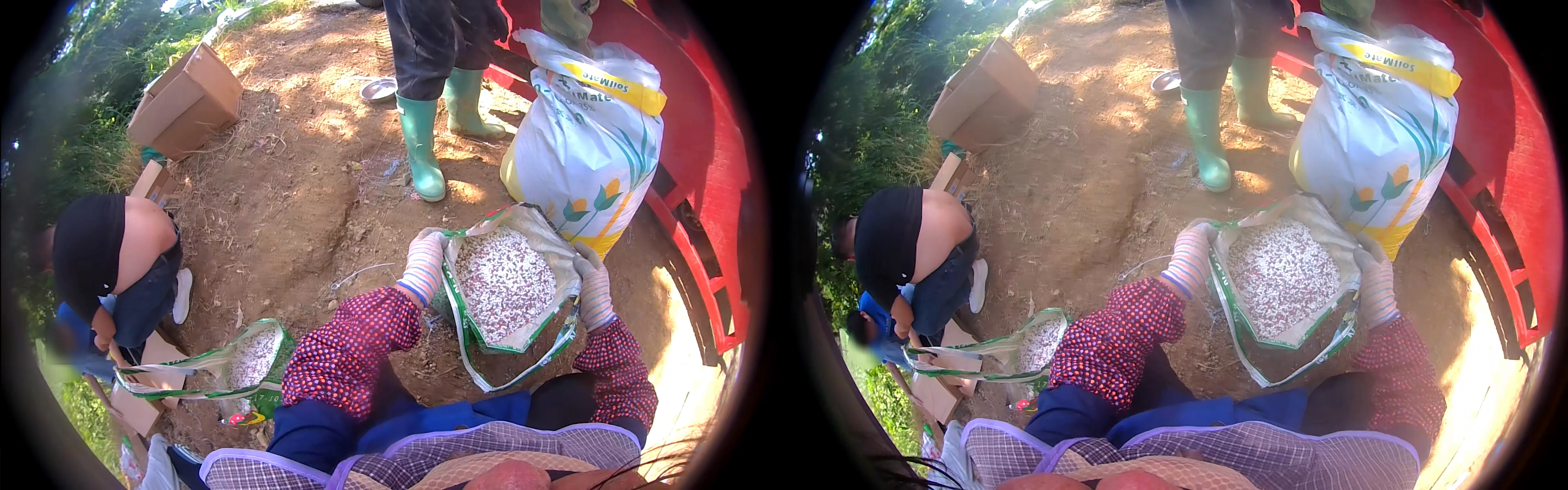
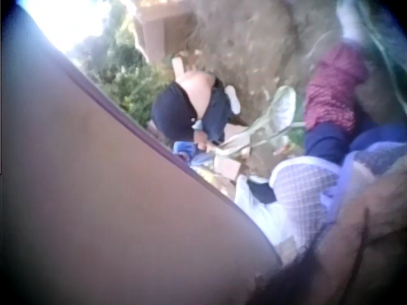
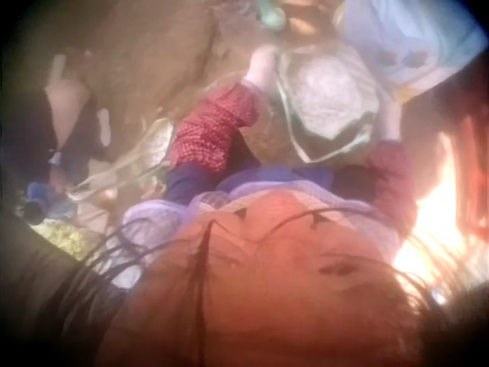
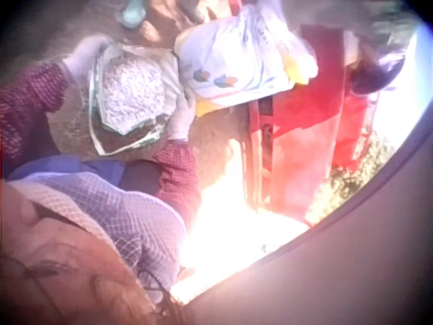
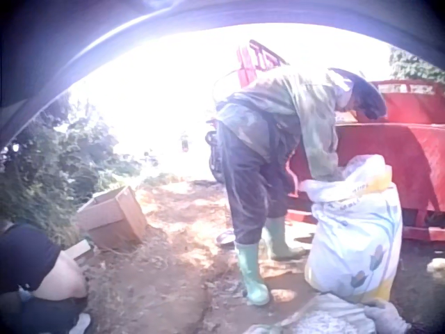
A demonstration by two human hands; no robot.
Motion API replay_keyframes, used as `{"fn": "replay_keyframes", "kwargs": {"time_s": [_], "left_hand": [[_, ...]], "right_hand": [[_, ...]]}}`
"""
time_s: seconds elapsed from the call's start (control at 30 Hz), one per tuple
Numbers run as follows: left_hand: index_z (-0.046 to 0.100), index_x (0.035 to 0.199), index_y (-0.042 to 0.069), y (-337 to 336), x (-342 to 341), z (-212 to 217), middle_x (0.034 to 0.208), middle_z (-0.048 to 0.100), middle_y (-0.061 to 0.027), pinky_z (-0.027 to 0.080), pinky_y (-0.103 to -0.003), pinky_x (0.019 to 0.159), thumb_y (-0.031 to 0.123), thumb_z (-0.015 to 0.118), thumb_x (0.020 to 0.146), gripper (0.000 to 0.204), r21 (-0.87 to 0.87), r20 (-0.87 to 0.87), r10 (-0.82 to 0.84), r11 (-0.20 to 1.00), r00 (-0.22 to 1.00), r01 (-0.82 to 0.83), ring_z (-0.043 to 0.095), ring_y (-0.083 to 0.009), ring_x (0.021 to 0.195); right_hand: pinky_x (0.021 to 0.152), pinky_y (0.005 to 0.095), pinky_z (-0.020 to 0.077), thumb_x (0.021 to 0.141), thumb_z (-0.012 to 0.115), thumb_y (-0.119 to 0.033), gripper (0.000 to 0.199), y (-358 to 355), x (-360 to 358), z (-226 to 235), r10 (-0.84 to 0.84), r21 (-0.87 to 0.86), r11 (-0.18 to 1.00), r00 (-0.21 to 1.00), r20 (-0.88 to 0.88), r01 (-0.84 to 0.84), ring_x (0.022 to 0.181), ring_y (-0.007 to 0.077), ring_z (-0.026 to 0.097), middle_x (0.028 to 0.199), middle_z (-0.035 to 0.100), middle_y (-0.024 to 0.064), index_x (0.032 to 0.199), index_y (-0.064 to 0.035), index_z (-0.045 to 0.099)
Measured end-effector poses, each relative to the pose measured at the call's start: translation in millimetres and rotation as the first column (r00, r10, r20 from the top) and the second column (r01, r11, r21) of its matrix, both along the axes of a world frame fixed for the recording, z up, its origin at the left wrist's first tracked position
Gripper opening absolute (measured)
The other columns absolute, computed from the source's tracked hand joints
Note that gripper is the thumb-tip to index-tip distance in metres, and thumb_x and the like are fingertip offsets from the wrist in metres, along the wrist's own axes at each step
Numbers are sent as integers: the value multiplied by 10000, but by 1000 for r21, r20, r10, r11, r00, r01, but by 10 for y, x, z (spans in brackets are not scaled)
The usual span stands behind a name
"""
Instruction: The person holds open green plastic bags while another person scoops white and pink fertilizer pellets into them from larger white sacks.
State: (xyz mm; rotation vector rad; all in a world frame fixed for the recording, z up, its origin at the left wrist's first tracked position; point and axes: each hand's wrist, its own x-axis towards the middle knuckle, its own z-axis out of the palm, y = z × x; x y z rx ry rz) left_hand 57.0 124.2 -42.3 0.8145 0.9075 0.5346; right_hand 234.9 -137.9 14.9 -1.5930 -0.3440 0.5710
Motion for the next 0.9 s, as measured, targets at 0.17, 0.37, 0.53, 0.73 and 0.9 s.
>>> {"fn": "replay_keyframes", "kwargs": {"time_s": [0.17, 0.37, 0.53, 0.73, 0.9], "left_hand": [[658, 945, 11, -60, 139, -14, 788, 616, -75, 483, -321, 679, 37, 532, 792, 200, 61, 11, -65, 996, 998, 64, 564, -186, 711], [668, 916, 26, 38, 69, -159, 775, 615, -68, 486, -332, 612, 29, 511, 771, 213, -47, 47, 14, 999, 999, -12, 562, -194, 649], [638, 943, 18, -63, 114, 26, 775, 592, -76, 495, -335, 576, 1, 496, 760, 233, -148, 78, 55, 988, 995, -43, 548, -196, 623], [628, 913, 21, -47, 88, 41, 763, 570, -72, 492, -335, 568, 1, 488, 742, 222, -122, 69, 44, 992, 997, -35, 539, -195, 616], [636, 902, 20, 22, 71, -100, 761, 576, -70, 483, -327, 572, 2, 496, 729, 223, -103, 91, 58, 993, 994, -49, 543, -195, 626]], "right_hand": [[980, 322, 458, 907, 502, -102, 497, -120, 54, 31, -82, 4, 997, 997, -12, 82, 1113, 239, 589, 1251, 582, 174, 1371, 69, 454], [999, 321, 423, 910, 528, -155, 489, 20, 49, 40, -20, -44, 999, 1000, 22, 21, 1122, 221, 569, 1218, 599, 159, 1338, 78, 481], [1002, 325, 413, 914, 539, -130, 471, -41, 72, 47, -67, -60, 996, 998, -3, 67, 1136, 236, 561, 1242, 593, 164, 1342, 59, 487], [998, 319, 404, 914, 556, -116, 444, -75, 131, -106, -77, -24, 997, 996, -33, 76, 1141, 229, 550, 1248, 596, 153, 1327, 39, 514], [996, 320, 405, 912, 561, -121, 447, -33, 114, -100, -66, -1, 998, 996, -65, 66, 1144, 227, 548, 1250, 596, 149, 1329, 35, 514]]}}
